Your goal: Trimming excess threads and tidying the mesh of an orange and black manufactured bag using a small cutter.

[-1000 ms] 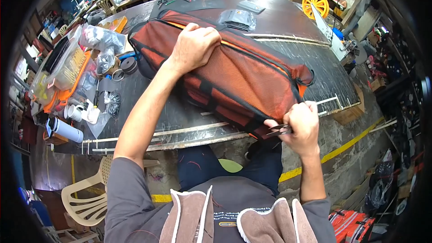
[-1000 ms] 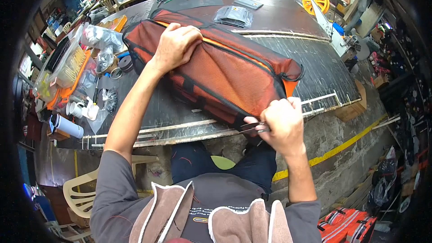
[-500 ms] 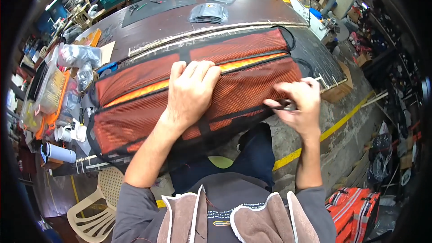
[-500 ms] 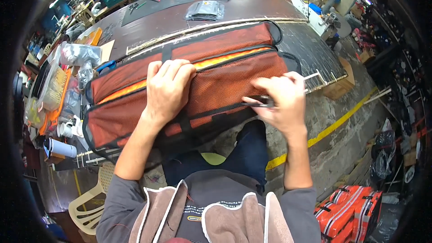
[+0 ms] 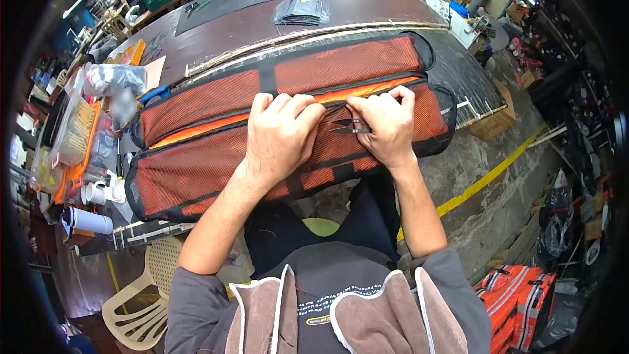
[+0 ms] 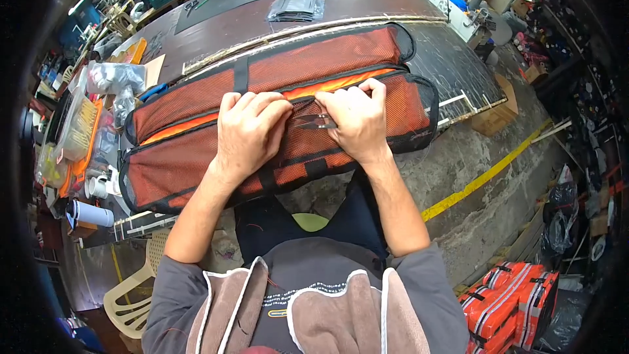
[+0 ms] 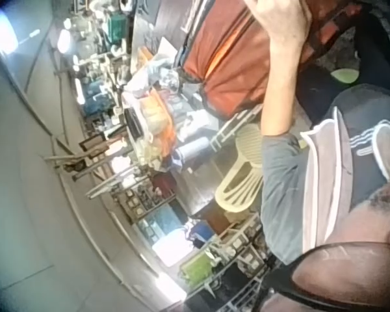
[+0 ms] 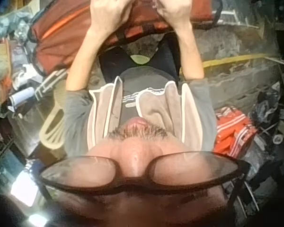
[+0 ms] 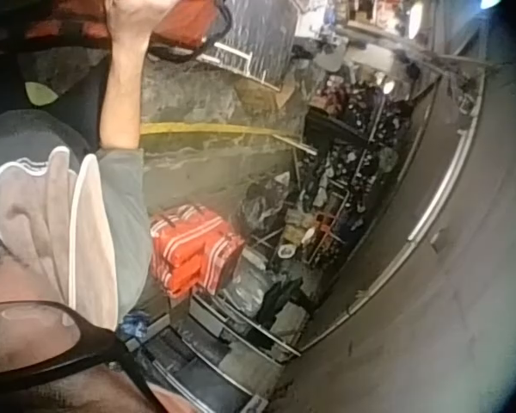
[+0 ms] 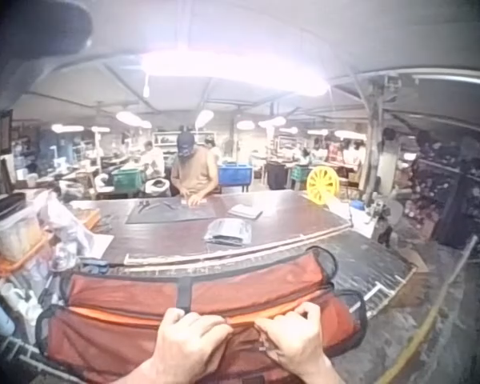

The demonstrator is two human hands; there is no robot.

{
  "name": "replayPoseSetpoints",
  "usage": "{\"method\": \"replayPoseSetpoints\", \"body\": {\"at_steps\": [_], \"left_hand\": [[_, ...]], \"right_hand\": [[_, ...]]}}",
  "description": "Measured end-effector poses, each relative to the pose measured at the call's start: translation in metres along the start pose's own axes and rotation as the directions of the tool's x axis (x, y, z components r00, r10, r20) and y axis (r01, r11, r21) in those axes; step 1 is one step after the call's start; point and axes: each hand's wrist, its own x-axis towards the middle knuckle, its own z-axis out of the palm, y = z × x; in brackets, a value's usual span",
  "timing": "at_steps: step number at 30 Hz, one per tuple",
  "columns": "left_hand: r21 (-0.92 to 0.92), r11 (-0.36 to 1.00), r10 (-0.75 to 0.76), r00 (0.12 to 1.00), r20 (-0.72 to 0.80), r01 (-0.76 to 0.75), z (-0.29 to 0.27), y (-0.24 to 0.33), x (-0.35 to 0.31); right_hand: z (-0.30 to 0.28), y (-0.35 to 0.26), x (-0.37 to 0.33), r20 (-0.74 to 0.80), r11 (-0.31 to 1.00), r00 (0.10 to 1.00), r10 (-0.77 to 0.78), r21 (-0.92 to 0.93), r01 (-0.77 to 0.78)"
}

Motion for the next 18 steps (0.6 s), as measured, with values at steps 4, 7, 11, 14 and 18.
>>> {"method": "replayPoseSetpoints", "body": {"at_steps": [4, 7, 11, 14, 18], "left_hand": [[-0.056, 0.997, -0.043, 0.998, 0.056, 0.046, -0.001, -0.006, 0.017], [-0.005, 0.998, -0.055, 0.980, 0.191, 0.057, -0.001, -0.006, 0.035], [-0.033, 0.999, -0.013, 0.971, 0.240, 0.022, 0.008, -0.013, 0.050], [-0.081, 0.993, -0.062, 0.967, 0.246, 0.085, 0.015, -0.012, 0.053], [-0.157, 0.970, -0.141, 0.954, 0.266, 0.187, 0.024, -0.015, 0.053]], "right_hand": [[0.003, 0.004, -0.008, 0.005, 0.998, 1.000, -0.018, -0.053, 0.018], [0.006, 0.005, -0.011, -0.003, 0.998, 1.000, -0.029, -0.050, 0.029], [0.008, 0.006, -0.012, -0.010, 0.998, 1.000, -0.029, -0.047, 0.028], [0.009, 0.007, -0.011, -0.017, 1.000, 1.000, -0.015, -0.024, 0.014], [0.010, 0.008, -0.012, -0.014, 0.999, 0.999, -0.031, -0.021, 0.031]]}}
